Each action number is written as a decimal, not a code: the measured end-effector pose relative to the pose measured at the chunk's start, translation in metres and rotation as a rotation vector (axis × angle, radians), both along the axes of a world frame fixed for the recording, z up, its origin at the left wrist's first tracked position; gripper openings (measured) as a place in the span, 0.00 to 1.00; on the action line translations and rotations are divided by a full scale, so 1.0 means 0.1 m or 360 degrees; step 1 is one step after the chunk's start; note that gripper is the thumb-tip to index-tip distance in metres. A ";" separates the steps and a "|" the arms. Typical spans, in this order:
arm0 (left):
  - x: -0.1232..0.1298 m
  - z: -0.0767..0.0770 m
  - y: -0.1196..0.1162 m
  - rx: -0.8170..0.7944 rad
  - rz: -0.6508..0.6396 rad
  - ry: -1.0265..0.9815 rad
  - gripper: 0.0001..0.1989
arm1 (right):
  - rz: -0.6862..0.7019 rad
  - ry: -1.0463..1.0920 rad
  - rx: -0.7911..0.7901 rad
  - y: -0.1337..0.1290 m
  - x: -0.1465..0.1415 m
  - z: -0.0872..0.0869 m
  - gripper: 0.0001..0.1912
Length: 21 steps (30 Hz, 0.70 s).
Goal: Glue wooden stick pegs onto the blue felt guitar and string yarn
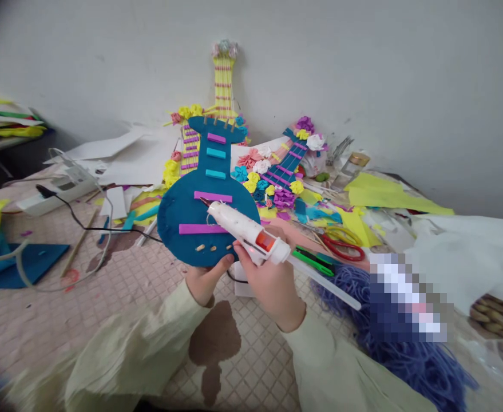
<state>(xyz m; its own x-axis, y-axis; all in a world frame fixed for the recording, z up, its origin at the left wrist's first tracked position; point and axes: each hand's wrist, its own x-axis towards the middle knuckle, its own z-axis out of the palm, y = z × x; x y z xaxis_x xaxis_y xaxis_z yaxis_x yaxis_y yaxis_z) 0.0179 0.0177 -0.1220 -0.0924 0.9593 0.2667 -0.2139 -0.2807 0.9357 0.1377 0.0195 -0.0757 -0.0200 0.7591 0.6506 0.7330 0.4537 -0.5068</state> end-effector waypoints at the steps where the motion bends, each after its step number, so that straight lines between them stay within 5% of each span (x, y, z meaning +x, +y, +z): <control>1: 0.00 0.01 0.00 -0.0004 -0.0002 -0.0010 0.12 | 0.0025 0.0043 -0.0010 -0.01 0.01 0.01 0.07; 7: -0.01 0.06 -0.02 -0.0212 0.0093 -0.0040 0.18 | -0.0003 0.0410 0.0065 -0.03 0.13 0.14 0.05; 13: 0.00 0.07 -0.02 -0.0345 0.0039 -0.0245 0.20 | 0.0152 0.1239 0.0242 -0.02 0.31 0.34 0.04; 16: 0.00 0.07 0.01 -0.0407 0.0000 -0.0441 0.23 | 0.0245 0.1386 0.0055 -0.01 0.40 0.38 0.10; 21: -0.03 0.12 0.08 -0.0480 -0.0123 -0.0819 0.33 | 0.0560 0.1662 -0.0479 0.05 0.53 0.27 0.04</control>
